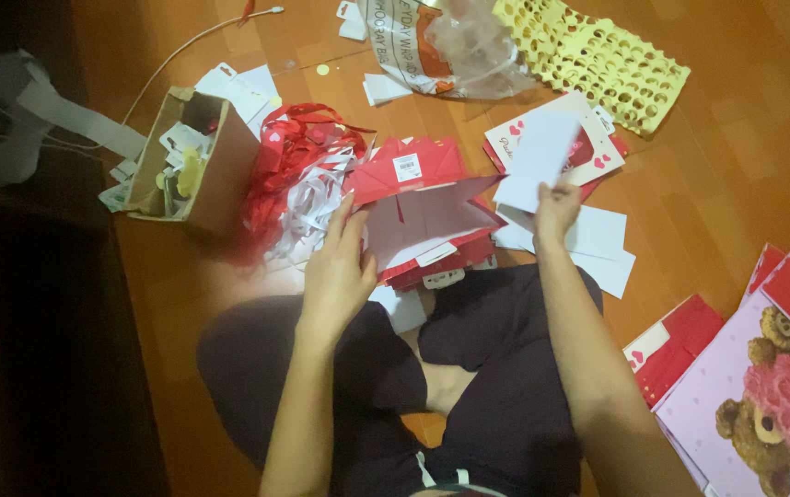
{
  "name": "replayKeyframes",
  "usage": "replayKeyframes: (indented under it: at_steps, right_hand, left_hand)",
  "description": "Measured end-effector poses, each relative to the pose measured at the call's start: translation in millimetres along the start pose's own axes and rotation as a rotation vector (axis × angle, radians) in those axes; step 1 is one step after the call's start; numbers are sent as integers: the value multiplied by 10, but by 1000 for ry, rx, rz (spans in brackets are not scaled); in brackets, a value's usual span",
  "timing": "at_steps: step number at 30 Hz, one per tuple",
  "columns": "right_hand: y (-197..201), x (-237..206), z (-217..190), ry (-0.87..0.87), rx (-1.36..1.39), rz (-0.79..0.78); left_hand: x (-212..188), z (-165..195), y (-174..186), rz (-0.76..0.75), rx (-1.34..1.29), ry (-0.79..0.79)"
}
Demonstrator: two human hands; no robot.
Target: The person sits on the floor and repeatedly inserts white paper inserts into red envelopes, then closes and stacks them. The person handles multiple envelopes and inserts, organizing them into a growing pile.
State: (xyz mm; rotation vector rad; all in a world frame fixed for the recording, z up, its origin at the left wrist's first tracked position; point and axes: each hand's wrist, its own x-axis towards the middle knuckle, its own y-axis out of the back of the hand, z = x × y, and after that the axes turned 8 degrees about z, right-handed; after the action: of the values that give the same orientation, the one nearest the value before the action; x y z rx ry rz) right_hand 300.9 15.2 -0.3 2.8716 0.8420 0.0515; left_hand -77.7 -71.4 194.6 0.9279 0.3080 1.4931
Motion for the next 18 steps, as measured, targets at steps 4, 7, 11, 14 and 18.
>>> replayKeyframes:
  at_steps: [4,7,11,14,18]
  right_hand:
    - [0,-140,-632,92,536,-22]
    - [19,-583,-1184,160,715,-85]
    - [120,-1326,-1647,215,595,-324]
    - [206,-1549,-1851,462,215,-810]
    - [276,-1463,-2072,989,-74,-934]
  left_hand:
    - [9,9,-3,-9,-3,14]
    - [32,37,-3,-35,6,34]
    - [59,61,5,-43,17,58]
    - [53,47,10,-14,9,12]
    - [17,0,-10,9,22,30]
